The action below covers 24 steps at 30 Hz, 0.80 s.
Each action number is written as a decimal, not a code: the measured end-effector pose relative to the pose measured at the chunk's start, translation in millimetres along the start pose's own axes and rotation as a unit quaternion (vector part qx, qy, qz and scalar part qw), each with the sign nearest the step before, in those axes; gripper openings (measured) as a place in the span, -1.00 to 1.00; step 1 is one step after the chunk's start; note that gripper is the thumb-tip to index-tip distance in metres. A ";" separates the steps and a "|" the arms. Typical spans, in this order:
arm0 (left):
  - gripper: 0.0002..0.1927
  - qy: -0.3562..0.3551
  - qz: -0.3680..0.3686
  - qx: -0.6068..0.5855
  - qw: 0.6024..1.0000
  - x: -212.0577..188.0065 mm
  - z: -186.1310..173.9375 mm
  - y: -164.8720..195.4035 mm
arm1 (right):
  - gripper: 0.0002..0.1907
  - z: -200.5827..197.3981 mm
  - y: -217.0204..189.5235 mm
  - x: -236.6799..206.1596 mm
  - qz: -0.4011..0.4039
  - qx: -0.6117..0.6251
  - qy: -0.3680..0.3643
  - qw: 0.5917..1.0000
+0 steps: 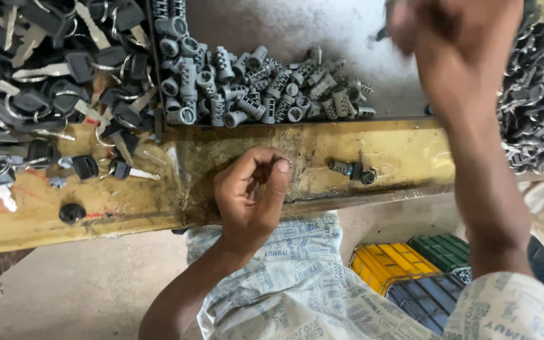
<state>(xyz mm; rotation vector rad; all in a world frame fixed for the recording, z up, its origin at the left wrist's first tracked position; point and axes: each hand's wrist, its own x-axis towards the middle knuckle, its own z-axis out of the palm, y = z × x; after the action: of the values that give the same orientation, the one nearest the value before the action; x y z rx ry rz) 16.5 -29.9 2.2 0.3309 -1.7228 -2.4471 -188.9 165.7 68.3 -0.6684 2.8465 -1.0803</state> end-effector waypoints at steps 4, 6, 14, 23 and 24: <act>-0.88 -0.042 -0.061 -0.059 0.996 3.2 -0.9 9.0 | -0.85 6.6 -48.0 -78.1 0.080 0.376 -0.149 0.911; -0.89 -0.065 -0.038 -0.021 0.997 3.7 1.3 15.9 | -0.93 8.0 -58.4 -101.8 0.123 0.426 -0.185 0.877; -0.91 -0.076 0.008 0.059 0.995 6.7 12.8 30.1 | -0.85 20.6 -66.4 -124.5 0.228 0.521 -0.125 0.813; -0.91 -0.084 0.048 0.093 0.991 5.6 17.9 29.3 | -0.82 25.7 -54.3 -130.0 0.308 0.595 -0.110 0.734; -0.91 -0.086 0.043 0.086 0.992 5.5 18.4 28.9 | -0.83 26.7 -55.8 -130.5 0.290 0.560 -0.100 0.770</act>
<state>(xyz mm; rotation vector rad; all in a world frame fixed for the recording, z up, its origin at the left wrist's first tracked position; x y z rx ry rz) 6.0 -24.2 34.8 0.0614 -1.9774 -2.3321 -44.5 163.9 67.2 0.1887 1.4971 -1.9789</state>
